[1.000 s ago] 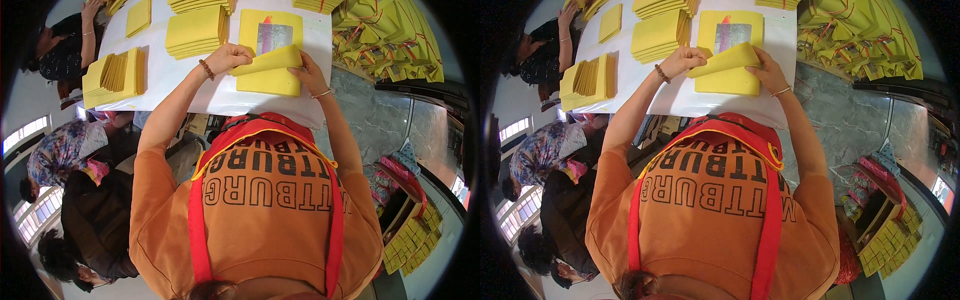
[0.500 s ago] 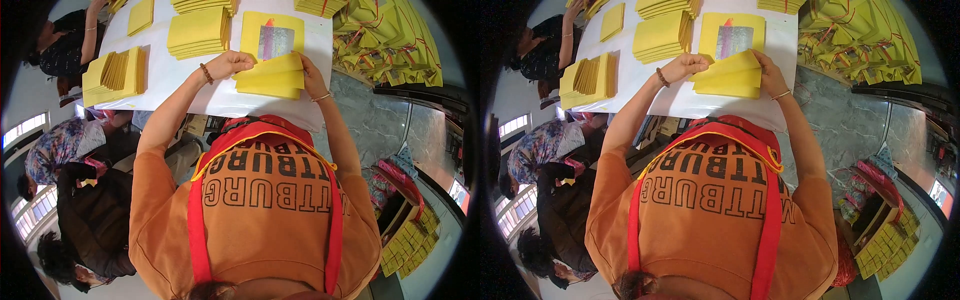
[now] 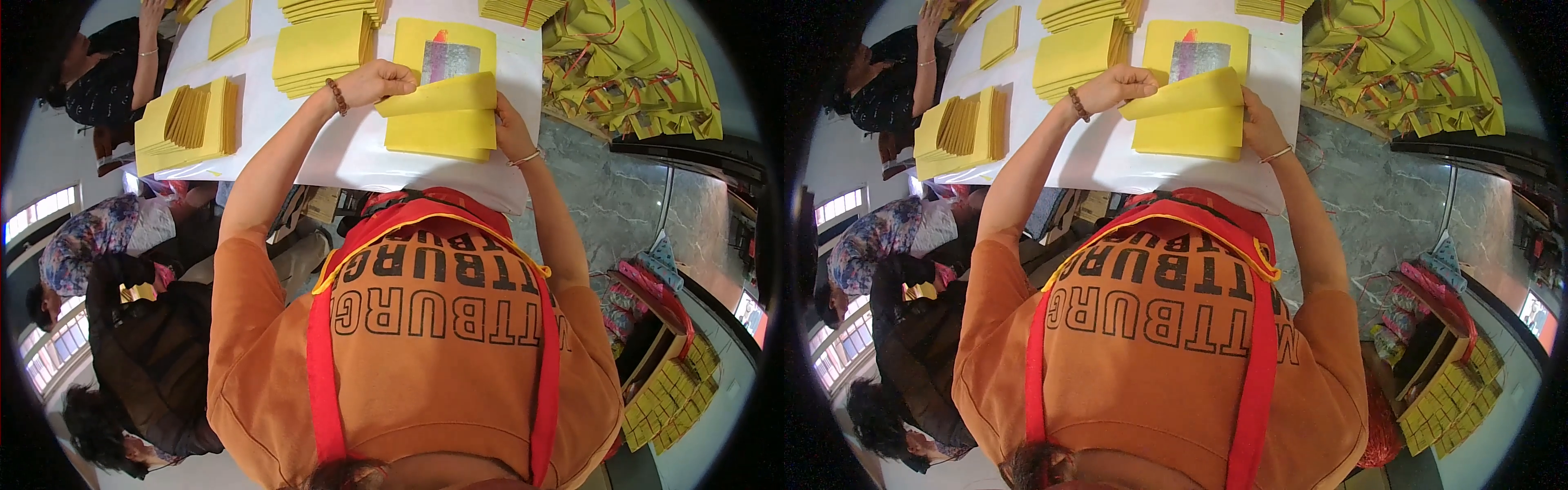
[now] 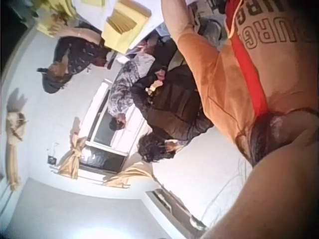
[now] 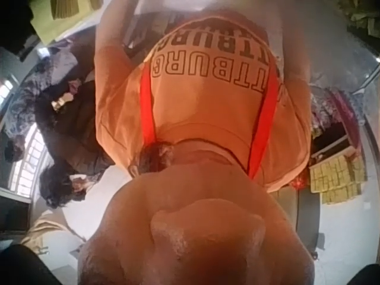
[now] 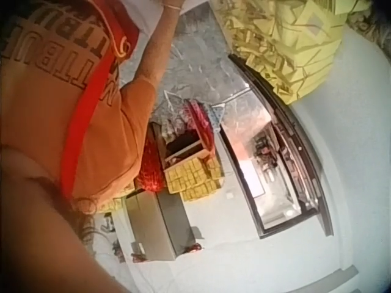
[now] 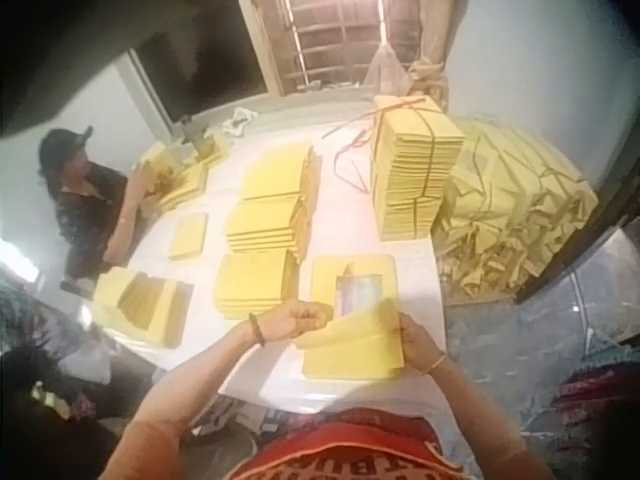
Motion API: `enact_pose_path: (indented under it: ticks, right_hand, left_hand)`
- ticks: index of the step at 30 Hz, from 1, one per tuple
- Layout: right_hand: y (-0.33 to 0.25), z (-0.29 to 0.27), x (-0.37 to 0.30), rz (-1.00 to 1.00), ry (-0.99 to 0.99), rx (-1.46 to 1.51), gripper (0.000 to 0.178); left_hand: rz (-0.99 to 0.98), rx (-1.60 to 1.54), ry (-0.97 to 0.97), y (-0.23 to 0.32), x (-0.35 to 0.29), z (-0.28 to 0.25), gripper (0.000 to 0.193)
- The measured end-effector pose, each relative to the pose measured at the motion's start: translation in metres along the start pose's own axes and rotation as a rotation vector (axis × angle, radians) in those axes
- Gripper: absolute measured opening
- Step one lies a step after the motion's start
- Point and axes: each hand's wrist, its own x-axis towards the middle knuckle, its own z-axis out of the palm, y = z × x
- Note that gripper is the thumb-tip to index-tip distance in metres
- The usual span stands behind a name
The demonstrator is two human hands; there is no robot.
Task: Folding yellow paper sheets at a work table.
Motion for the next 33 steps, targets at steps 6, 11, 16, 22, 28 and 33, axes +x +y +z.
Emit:
enact_pose_path:
  ticks: [6, 11, 16, 22, 28, 33]
  right_hand:
    - [0.005, -0.002, 0.001, -0.028, 0.001, -0.029, 0.061]
    - [-0.002, -0.001, 0.000, -0.021, -0.008, -0.003, 0.061]
    - [-0.007, 0.000, -0.001, -0.001, 0.008, 0.019, 0.061]
    - [-0.014, 0.003, -0.004, -0.071, 0.003, 0.030, 0.063]
    - [-0.026, -0.021, 0.007, -0.245, -0.106, -0.814, 0.062]
    - [-0.021, -0.008, 0.006, 0.149, -0.067, 0.326, 0.041]
  left_hand:
    - [-0.014, -0.063, 0.005, 0.000, -0.001, 0.004, 0.025]
    - [0.036, 0.032, 0.013, 0.003, 0.007, -0.007, 0.024]
    - [0.038, 0.136, 0.005, 0.018, 0.016, -0.014, 0.023]
    - [0.097, 0.242, 0.046, 0.013, 0.021, -0.016, 0.025]
    - [0.020, 0.206, 0.020, -0.001, 0.019, -0.013, 0.023]
    - [0.065, 0.177, 0.029, 0.005, 0.017, -0.014, 0.024]
